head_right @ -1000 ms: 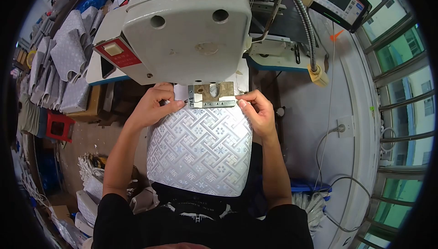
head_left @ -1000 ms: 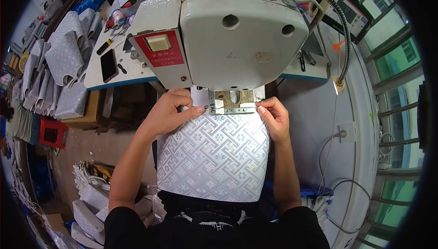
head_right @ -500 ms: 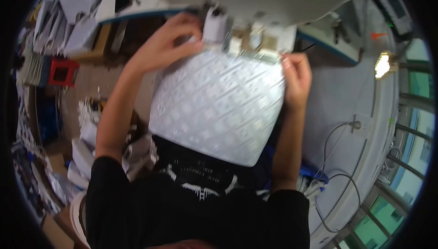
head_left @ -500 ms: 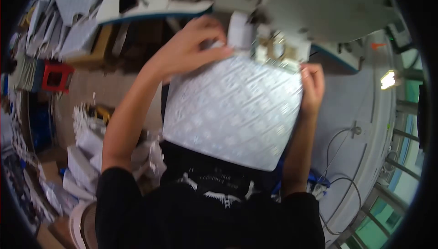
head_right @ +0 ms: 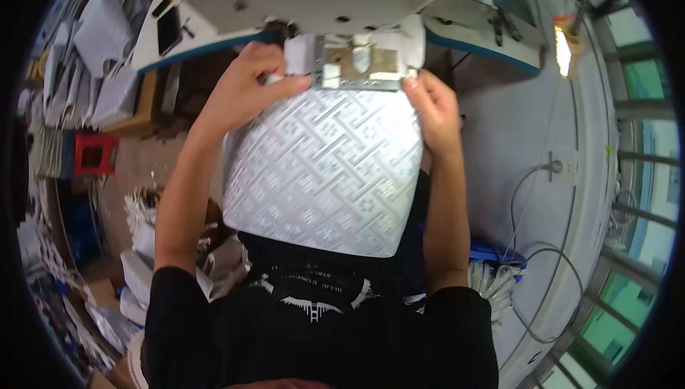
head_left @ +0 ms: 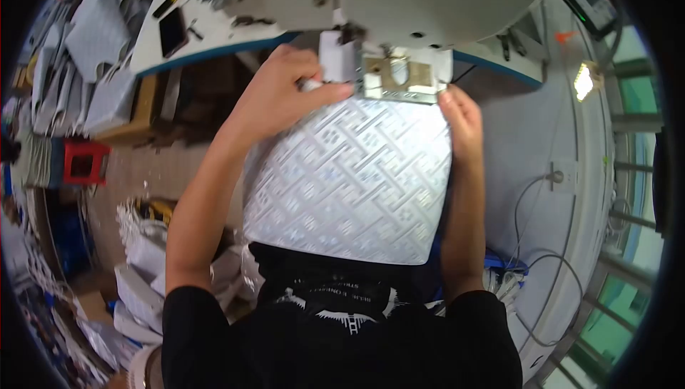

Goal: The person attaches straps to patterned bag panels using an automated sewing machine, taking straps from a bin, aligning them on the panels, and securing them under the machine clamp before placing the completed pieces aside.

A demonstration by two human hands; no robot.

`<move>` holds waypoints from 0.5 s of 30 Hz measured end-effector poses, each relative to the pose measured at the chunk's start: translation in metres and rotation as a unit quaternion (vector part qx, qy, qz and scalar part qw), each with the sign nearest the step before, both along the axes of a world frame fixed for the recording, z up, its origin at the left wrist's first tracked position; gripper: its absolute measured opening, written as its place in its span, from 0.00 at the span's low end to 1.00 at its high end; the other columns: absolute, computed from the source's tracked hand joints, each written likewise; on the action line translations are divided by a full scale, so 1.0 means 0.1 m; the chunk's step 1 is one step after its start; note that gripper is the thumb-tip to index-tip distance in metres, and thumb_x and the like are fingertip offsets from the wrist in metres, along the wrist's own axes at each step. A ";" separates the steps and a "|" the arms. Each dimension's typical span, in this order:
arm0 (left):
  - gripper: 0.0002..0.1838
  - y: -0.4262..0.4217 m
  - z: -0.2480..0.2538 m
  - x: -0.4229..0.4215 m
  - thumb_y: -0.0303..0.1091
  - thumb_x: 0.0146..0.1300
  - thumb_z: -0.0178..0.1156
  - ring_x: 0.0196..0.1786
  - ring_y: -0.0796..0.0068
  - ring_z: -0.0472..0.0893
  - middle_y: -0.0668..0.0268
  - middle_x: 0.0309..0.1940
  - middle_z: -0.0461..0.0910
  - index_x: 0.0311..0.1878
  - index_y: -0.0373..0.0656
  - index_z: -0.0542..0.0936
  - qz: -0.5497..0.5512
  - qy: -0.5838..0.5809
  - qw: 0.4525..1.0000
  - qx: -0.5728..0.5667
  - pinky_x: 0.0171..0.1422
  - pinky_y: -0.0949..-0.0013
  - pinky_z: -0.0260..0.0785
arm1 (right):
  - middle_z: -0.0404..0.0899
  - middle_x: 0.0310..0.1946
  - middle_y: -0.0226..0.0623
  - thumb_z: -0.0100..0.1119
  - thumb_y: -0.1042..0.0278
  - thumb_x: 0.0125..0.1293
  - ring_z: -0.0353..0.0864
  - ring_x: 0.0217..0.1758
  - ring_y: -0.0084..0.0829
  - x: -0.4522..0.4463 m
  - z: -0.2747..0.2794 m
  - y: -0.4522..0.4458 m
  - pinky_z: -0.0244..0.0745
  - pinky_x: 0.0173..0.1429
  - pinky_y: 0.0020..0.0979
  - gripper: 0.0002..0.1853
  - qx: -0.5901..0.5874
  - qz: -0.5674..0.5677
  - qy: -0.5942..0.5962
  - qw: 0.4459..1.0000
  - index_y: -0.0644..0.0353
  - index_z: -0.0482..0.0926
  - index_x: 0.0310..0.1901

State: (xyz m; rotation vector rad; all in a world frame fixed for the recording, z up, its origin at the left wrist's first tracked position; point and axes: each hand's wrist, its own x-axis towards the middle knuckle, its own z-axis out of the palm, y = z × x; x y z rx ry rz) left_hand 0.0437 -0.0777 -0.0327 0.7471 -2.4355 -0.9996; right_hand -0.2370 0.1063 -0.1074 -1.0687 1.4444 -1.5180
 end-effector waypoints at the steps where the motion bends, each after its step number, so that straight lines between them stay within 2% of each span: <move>1: 0.27 0.03 0.00 0.00 0.51 0.58 0.80 0.48 0.61 0.74 0.64 0.29 0.76 0.27 0.36 0.78 0.024 0.005 1.000 0.013 0.54 0.60 0.68 | 0.75 0.35 0.21 0.53 0.62 0.83 0.68 0.37 0.13 0.01 -0.02 -0.02 0.64 0.43 0.20 0.12 -0.006 -0.014 0.006 1.000 0.62 0.80 0.45; 4: 0.25 0.04 -0.02 0.01 0.49 0.56 0.80 0.50 0.59 0.74 0.63 0.31 0.78 0.29 0.36 0.79 0.012 0.010 1.000 0.014 0.55 0.60 0.69 | 0.71 0.29 0.18 0.61 0.64 0.80 0.64 0.33 0.11 0.10 -0.01 -0.05 0.60 0.38 0.20 0.14 -0.035 0.004 -0.110 0.993 0.58 0.75 0.33; 5: 0.24 0.03 0.00 0.01 0.48 0.56 0.81 0.52 0.58 0.75 0.62 0.32 0.78 0.30 0.37 0.80 0.019 0.014 1.000 0.012 0.55 0.59 0.69 | 0.71 0.29 0.18 0.61 0.64 0.80 0.64 0.33 0.11 0.08 0.01 -0.05 0.60 0.38 0.20 0.14 -0.044 -0.002 -0.102 0.994 0.58 0.75 0.33; 6: 0.24 0.03 0.05 0.01 0.48 0.56 0.81 0.52 0.58 0.75 0.62 0.32 0.78 0.30 0.37 0.80 0.013 0.022 1.000 0.005 0.55 0.59 0.69 | 0.72 0.31 0.19 0.60 0.64 0.80 0.65 0.34 0.12 0.07 0.03 -0.03 0.61 0.38 0.20 0.12 -0.044 -0.007 -0.064 0.997 0.59 0.76 0.37; 8: 0.22 0.09 0.13 0.03 0.48 0.56 0.80 0.57 0.54 0.75 0.58 0.42 0.80 0.35 0.39 0.82 0.048 0.014 0.999 0.015 0.61 0.56 0.68 | 0.75 0.34 0.21 0.60 0.63 0.80 0.68 0.35 0.12 0.08 0.15 -0.02 0.64 0.39 0.20 0.11 -0.038 -0.010 0.015 0.999 0.62 0.78 0.43; 9: 0.21 0.14 0.16 0.03 0.47 0.57 0.79 0.60 0.53 0.75 0.57 0.46 0.82 0.38 0.40 0.84 0.069 0.012 0.997 0.020 0.64 0.54 0.67 | 0.75 0.34 0.21 0.60 0.63 0.80 0.68 0.35 0.12 0.06 0.26 -0.07 0.64 0.39 0.20 0.11 -0.043 -0.007 0.025 0.999 0.62 0.78 0.43; 10: 0.21 0.20 0.18 0.03 0.47 0.57 0.79 0.60 0.53 0.75 0.57 0.46 0.82 0.38 0.40 0.84 0.072 0.022 0.997 0.016 0.64 0.54 0.67 | 0.76 0.33 0.22 0.62 0.64 0.79 0.69 0.34 0.14 0.03 0.37 -0.13 0.65 0.38 0.22 0.10 -0.076 -0.072 0.083 0.991 0.62 0.78 0.41; 12: 0.21 0.44 0.18 -0.02 0.47 0.58 0.78 0.65 0.49 0.72 0.53 0.57 0.78 0.45 0.43 0.86 0.096 0.069 0.986 -0.116 0.70 0.51 0.63 | 0.77 0.31 0.26 0.66 0.68 0.75 0.72 0.32 0.18 0.08 0.67 -0.21 0.69 0.37 0.25 0.10 -0.139 -0.207 0.182 0.951 0.62 0.78 0.36; 13: 0.21 0.51 0.18 -0.06 0.47 0.59 0.77 0.68 0.48 0.71 0.51 0.62 0.76 0.49 0.44 0.86 0.104 0.088 0.974 -0.181 0.73 0.49 0.61 | 0.77 0.31 0.26 0.66 0.68 0.75 0.72 0.32 0.18 0.13 0.83 -0.29 0.69 0.37 0.25 0.10 -0.141 -0.209 0.179 0.951 0.62 0.78 0.36; 14: 0.21 0.54 0.17 -0.11 0.47 0.59 0.77 0.68 0.48 0.71 0.51 0.62 0.76 0.49 0.44 0.86 0.100 0.085 0.974 -0.185 0.73 0.49 0.61 | 0.79 0.33 0.32 0.67 0.71 0.71 0.76 0.32 0.26 0.18 1.01 -0.43 0.72 0.37 0.29 0.06 -0.126 -0.169 0.312 0.927 0.63 0.79 0.40; 15: 0.22 0.56 0.14 -0.16 0.48 0.60 0.77 0.69 0.47 0.70 0.50 0.64 0.75 0.51 0.45 0.86 0.091 0.067 0.977 -0.182 0.74 0.47 0.59 | 0.80 0.35 0.37 0.68 0.74 0.67 0.80 0.32 0.35 0.20 1.09 -0.53 0.76 0.38 0.34 0.07 -0.107 -0.127 0.438 0.884 0.63 0.81 0.43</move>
